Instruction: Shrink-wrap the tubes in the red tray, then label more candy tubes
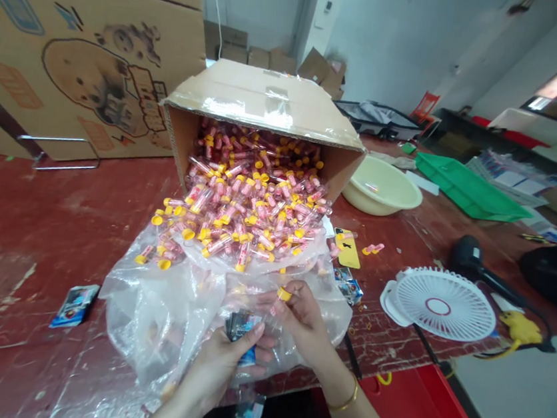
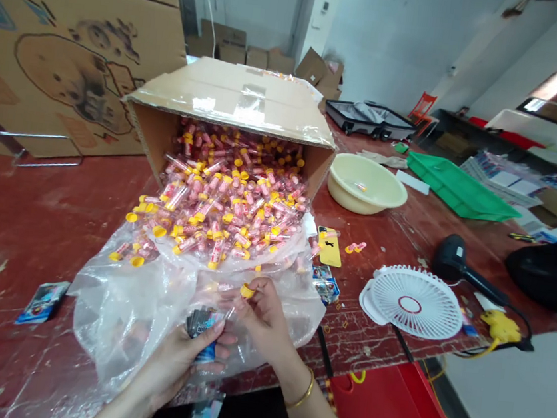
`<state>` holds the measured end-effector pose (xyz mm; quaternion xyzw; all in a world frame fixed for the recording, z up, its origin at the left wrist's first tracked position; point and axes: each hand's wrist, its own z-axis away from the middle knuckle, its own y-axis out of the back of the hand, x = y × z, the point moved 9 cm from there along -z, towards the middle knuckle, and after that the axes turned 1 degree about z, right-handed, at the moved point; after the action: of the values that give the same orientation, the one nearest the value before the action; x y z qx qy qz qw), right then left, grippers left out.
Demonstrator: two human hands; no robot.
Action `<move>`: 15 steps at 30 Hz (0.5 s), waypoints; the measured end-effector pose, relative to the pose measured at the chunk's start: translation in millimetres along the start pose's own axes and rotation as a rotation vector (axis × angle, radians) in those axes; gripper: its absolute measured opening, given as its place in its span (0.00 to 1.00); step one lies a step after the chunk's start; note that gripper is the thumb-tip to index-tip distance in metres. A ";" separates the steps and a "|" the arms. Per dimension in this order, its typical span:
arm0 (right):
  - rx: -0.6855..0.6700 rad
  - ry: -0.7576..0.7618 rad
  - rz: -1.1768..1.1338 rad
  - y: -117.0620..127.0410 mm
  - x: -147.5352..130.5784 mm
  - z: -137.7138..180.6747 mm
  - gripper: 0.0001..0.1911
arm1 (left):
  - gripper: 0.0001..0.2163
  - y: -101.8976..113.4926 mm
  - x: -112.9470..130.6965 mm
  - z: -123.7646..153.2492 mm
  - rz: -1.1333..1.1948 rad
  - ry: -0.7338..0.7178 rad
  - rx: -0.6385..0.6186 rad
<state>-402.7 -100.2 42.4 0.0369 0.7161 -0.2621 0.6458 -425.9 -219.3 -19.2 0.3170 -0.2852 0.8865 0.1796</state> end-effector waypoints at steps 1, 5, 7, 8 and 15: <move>0.060 0.026 0.019 6.5 -3.6 -0.3 0.15 | 0.20 -0.5 -1.4 -2.3 0.012 0.003 0.001; 0.181 0.034 0.155 28.2 -11.0 13.3 0.15 | 0.19 11.2 6.4 -9.6 0.154 -0.108 0.102; 0.053 -0.103 0.334 24.8 4.5 32.8 0.14 | 0.18 18.9 17.0 -8.3 0.207 -0.215 0.136; -0.015 -0.179 0.461 22.8 16.1 46.5 0.13 | 0.17 21.5 21.3 -6.3 0.213 -0.252 0.138; 0.071 -0.419 0.748 21.2 97.1 114.2 0.20 | 0.18 45.6 9.6 20.4 0.068 -0.170 0.212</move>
<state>-306.9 -158.0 -59.5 0.2623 0.4972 -0.0361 0.8262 -446.3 -265.8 -17.8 0.3982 -0.2148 0.8872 0.0903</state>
